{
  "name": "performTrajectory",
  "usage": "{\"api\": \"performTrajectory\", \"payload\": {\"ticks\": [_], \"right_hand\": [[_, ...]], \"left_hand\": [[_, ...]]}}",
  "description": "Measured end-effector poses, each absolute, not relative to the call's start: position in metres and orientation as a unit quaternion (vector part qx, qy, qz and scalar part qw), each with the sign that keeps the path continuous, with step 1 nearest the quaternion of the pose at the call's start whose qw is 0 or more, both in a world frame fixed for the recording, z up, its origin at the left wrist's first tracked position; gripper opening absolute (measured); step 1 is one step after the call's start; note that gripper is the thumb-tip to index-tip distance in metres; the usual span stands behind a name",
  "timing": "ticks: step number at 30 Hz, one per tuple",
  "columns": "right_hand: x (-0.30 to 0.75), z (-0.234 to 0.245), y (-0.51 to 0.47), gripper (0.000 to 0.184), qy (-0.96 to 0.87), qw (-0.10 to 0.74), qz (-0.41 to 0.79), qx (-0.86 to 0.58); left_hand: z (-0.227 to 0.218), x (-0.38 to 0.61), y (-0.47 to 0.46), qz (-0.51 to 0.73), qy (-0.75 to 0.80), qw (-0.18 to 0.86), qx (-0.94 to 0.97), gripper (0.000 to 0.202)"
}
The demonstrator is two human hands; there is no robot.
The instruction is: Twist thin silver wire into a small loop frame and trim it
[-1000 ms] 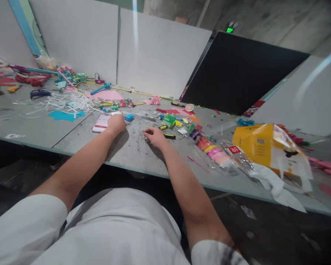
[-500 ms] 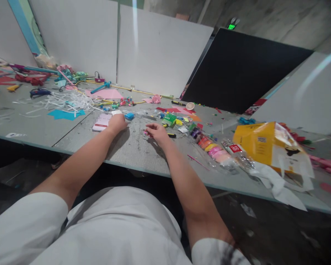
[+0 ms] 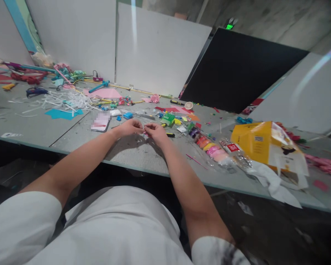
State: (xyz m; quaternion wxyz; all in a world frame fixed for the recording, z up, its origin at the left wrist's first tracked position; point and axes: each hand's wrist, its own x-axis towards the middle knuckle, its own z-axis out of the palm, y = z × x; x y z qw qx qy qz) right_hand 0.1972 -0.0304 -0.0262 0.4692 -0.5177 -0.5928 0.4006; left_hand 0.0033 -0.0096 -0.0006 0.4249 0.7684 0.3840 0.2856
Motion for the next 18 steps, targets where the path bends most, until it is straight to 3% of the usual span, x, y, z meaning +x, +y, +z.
{"api": "performTrajectory", "payload": {"ticks": [5, 11, 18], "right_hand": [[0.197, -0.027, -0.031, 0.032, -0.631, 0.444, 0.358, -0.526], [0.196, -0.033, -0.029, 0.015, -0.666, 0.410, 0.266, -0.564], [0.186, -0.025, -0.039, 0.016, -0.704, 0.384, 0.178, -0.570]], "left_hand": [[0.000, 0.004, -0.008, 0.299, 0.390, 0.438, 0.753, 0.014], [-0.001, 0.005, -0.006, 0.330, 0.402, 0.380, 0.765, 0.009], [-0.007, 0.009, -0.001, 0.354, 0.406, 0.263, 0.800, 0.024]]}}
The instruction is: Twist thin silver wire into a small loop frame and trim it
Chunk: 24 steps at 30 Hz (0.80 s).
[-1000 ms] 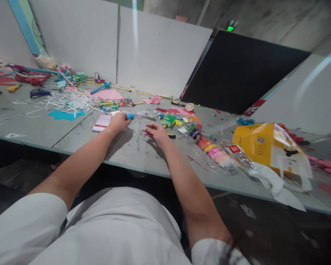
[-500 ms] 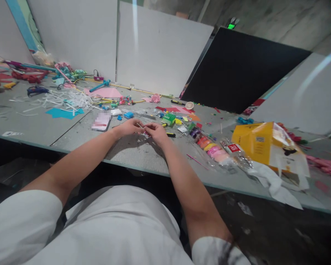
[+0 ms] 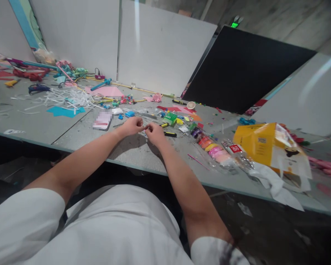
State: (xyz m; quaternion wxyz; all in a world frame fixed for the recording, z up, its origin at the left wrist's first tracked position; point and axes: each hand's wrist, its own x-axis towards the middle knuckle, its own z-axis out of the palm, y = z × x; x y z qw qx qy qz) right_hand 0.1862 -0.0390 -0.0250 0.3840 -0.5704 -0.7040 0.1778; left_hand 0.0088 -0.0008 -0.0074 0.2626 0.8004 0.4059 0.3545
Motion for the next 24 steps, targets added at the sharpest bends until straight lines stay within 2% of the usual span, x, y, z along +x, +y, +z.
{"api": "performTrajectory", "payload": {"ticks": [9, 17, 24], "right_hand": [[0.185, -0.020, -0.040, 0.013, -0.713, 0.367, 0.137, -0.582], [0.188, -0.018, -0.037, 0.012, -0.708, 0.368, 0.141, -0.585], [0.187, -0.018, -0.037, 0.007, -0.678, 0.404, 0.179, -0.588]], "left_hand": [[-0.012, 0.005, 0.005, 0.340, 0.396, 0.195, 0.831, 0.023], [-0.010, 0.003, 0.011, 0.329, 0.387, 0.191, 0.840, 0.020], [-0.002, 0.004, 0.010, 0.346, 0.357, 0.206, 0.843, 0.016]]}}
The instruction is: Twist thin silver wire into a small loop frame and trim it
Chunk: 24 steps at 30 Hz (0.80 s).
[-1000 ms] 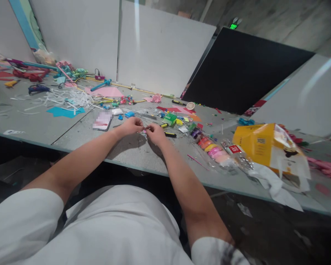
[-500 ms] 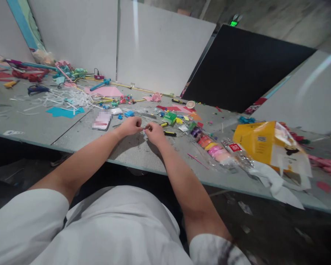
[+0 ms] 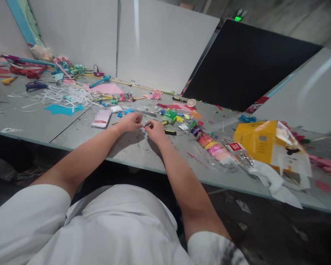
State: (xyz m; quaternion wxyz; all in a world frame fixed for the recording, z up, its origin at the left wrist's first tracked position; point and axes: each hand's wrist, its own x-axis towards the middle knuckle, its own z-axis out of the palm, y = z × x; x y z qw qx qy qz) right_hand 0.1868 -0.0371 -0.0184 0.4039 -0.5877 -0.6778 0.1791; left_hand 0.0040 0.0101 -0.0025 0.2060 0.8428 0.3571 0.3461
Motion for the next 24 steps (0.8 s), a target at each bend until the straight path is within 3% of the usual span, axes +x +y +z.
{"api": "performTrajectory", "payload": {"ticks": [5, 8, 12, 18, 24], "right_hand": [[0.187, -0.024, -0.033, 0.004, -0.640, 0.437, 0.284, -0.565], [0.186, -0.026, -0.029, 0.016, -0.609, 0.465, 0.352, -0.537], [0.186, -0.027, -0.026, 0.034, -0.585, 0.490, 0.418, -0.493], [0.190, -0.030, -0.029, 0.043, -0.578, 0.490, 0.476, -0.447], [0.190, -0.032, -0.032, 0.043, -0.601, 0.460, 0.496, -0.426]], "left_hand": [[-0.001, 0.007, 0.005, 0.374, 0.334, 0.270, 0.822, 0.018], [0.000, 0.007, 0.006, 0.397, 0.343, 0.326, 0.787, 0.011], [0.002, 0.005, 0.008, 0.404, 0.345, 0.410, 0.741, 0.025], [0.006, 0.002, 0.007, 0.415, 0.338, 0.494, 0.685, 0.037], [0.006, 0.001, 0.005, 0.420, 0.335, 0.505, 0.676, 0.037]]}}
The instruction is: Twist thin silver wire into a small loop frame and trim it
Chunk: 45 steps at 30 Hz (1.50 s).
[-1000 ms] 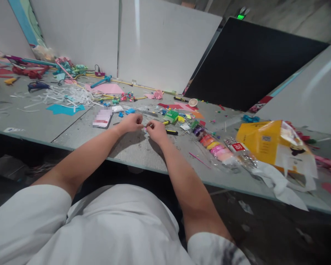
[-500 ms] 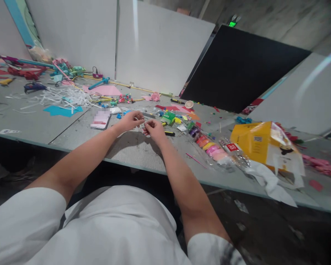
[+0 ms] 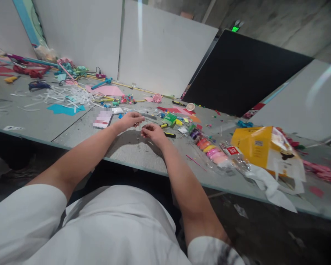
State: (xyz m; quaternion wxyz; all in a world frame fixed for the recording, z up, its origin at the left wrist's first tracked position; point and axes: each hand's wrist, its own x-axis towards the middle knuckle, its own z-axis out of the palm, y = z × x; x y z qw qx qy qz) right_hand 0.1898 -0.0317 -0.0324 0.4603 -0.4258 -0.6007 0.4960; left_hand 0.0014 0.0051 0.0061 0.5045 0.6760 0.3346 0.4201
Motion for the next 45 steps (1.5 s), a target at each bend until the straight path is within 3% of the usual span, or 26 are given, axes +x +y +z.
{"api": "performTrajectory", "payload": {"ticks": [8, 15, 28, 45], "right_hand": [[0.194, -0.033, -0.029, 0.038, -0.615, 0.467, 0.464, -0.434], [0.193, -0.026, -0.027, 0.036, -0.581, 0.530, 0.405, -0.466], [0.193, -0.033, -0.020, 0.036, -0.528, 0.554, 0.383, -0.517], [0.197, -0.031, -0.025, 0.016, -0.621, 0.527, 0.238, -0.529]], "left_hand": [[0.005, 0.004, 0.004, 0.427, 0.317, 0.492, 0.689, 0.033], [0.000, 0.003, 0.009, 0.448, 0.333, 0.434, 0.707, 0.020], [-0.006, 0.005, 0.013, 0.449, 0.340, 0.412, 0.717, 0.027], [-0.009, 0.008, 0.010, 0.418, 0.325, 0.439, 0.726, 0.029]]}}
